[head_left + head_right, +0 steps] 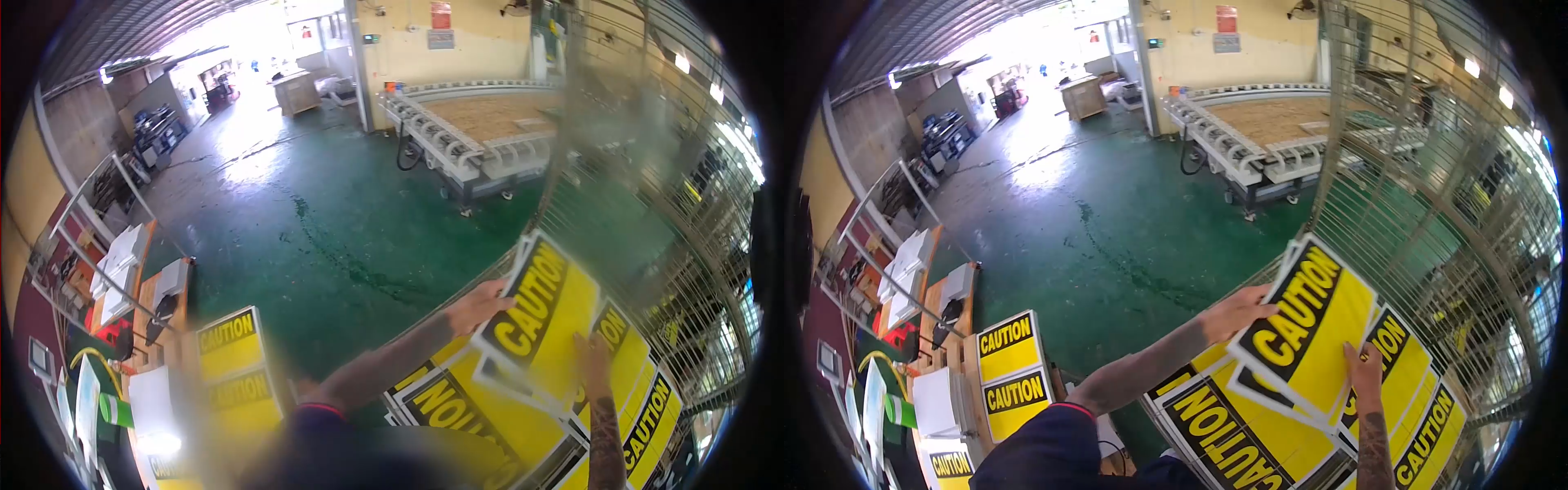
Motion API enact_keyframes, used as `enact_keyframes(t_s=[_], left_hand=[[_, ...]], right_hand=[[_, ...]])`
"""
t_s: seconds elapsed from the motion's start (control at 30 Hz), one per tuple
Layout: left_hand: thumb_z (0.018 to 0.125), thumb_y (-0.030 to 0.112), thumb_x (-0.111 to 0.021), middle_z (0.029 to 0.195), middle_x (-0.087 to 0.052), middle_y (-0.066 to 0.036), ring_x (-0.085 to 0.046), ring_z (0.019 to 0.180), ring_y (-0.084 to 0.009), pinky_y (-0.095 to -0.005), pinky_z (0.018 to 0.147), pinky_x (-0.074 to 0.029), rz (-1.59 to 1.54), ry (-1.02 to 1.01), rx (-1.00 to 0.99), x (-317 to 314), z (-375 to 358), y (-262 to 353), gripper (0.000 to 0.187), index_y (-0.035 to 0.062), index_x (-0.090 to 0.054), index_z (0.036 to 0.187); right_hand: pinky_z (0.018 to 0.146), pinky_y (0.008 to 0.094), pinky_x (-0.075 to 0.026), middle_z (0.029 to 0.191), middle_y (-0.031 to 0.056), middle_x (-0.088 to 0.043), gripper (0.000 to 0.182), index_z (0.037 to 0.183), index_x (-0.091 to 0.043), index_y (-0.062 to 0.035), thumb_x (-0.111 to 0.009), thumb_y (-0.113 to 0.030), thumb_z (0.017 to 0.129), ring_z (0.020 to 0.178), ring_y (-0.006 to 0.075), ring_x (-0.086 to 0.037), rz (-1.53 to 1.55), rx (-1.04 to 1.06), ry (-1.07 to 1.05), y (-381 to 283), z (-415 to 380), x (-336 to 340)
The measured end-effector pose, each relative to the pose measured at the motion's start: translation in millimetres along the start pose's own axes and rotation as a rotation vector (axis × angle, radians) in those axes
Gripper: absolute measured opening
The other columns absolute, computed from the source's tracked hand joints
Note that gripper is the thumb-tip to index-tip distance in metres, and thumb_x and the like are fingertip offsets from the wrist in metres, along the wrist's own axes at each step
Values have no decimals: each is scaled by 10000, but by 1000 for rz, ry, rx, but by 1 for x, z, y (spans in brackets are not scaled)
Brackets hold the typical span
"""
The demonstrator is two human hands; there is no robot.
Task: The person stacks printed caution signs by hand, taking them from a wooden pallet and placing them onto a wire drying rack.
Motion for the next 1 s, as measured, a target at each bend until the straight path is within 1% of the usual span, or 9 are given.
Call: enact_keyframes(t_s=[0.03,0.07,0.27,0.47,0.67,0.8,0.83,0.93,1.0], left_hand=[[1028,70,-623,1312,-705,-112,-684,1160,-182,-340,1017,-555,-64,-1,-9,-2,-21,-4,515,11,-487,1522],[1022,72,-627,1316,-696,-121,-682,1171,-193,-346,1029,-552,-110,38,-41,4,-54,-3,494,20,-511,1500],[1017,67,-530,1356,-656,-152,-664,1219,-226,-356,1067,-517,-64,42,87,-39,-59,12,480,-4,-491,1490],[997,198,-644,1244,-649,-183,-626,1152,-284,-407,1009,-478,639,-97,-21,-110,62,-74,449,-20,-553,1379],[978,250,-703,1289,-674,-197,-666,1157,-260,-378,992,-520,717,-200,67,-153,86,-101,508,-40,-558,1369],[961,255,-722,1016,-680,-116,-691,820,-195,-370,700,-570,530,-123,131,-162,82,-122,554,-38,-527,1389],[964,250,-720,891,-631,-61,-621,696,-140,-331,567,-518,520,-39,-84,-160,91,-153,559,-4,-512,1417],[989,177,-627,1482,-541,-256,-601,1304,-305,-424,1097,-482,604,10,-22,-173,69,-136,754,-15,-275,1627],[1002,136,-589,1640,-361,-254,-363,1510,-308,-397,1236,-301,454,25,-51,-174,28,-111,763,-15,-217,1650]], right_hand=[[824,343,-583,1052,86,-722,346,1182,-683,-27,-762,-294,977,916,192,-709,103,3,27,30,0,-15],[896,349,-574,1159,92,-712,317,1253,-661,-39,-726,-232,1010,1042,196,-696,694,-141,-254,-78,-45,18],[977,341,-533,1283,171,-680,728,1542,-416,29,-788,-136,939,1193,203,-644,804,-328,16,-97,-120,49],[885,359,-567,1135,179,-735,531,1413,-592,32,-767,-175,957,1103,206,-684,505,-340,247,14,-115,103],[1023,499,-519,1210,272,-708,641,1344,-629,38,-841,-317,855,1183,409,-657,-145,-249,429,121,-113,99],[996,399,-529,1218,209,-729,561,1277,-678,49,-855,-279,858,1145,297,-684,8,-322,227,102,-125,125],[993,406,-529,1221,192,-728,553,1279,-682,40,-857,-271,856,1141,296,-679,16,-288,288,129,-120,121],[955,398,-531,1191,140,-730,493,1289,-683,31,-830,-200,878,1106,265,-670,-104,-140,368,190,-112,122],[869,321,-522,1119,109,-738,421,1335,-648,37,-729,-57,933,984,178,-676,126,-80,115,92,-117,150]])
Point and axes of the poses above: each hand's wrist, its own z-axis towards the middle knuckle, its own x-axis out of the back of the hand, y = z × x, the point moved 1 cm from there along z, towards the middle knuckle
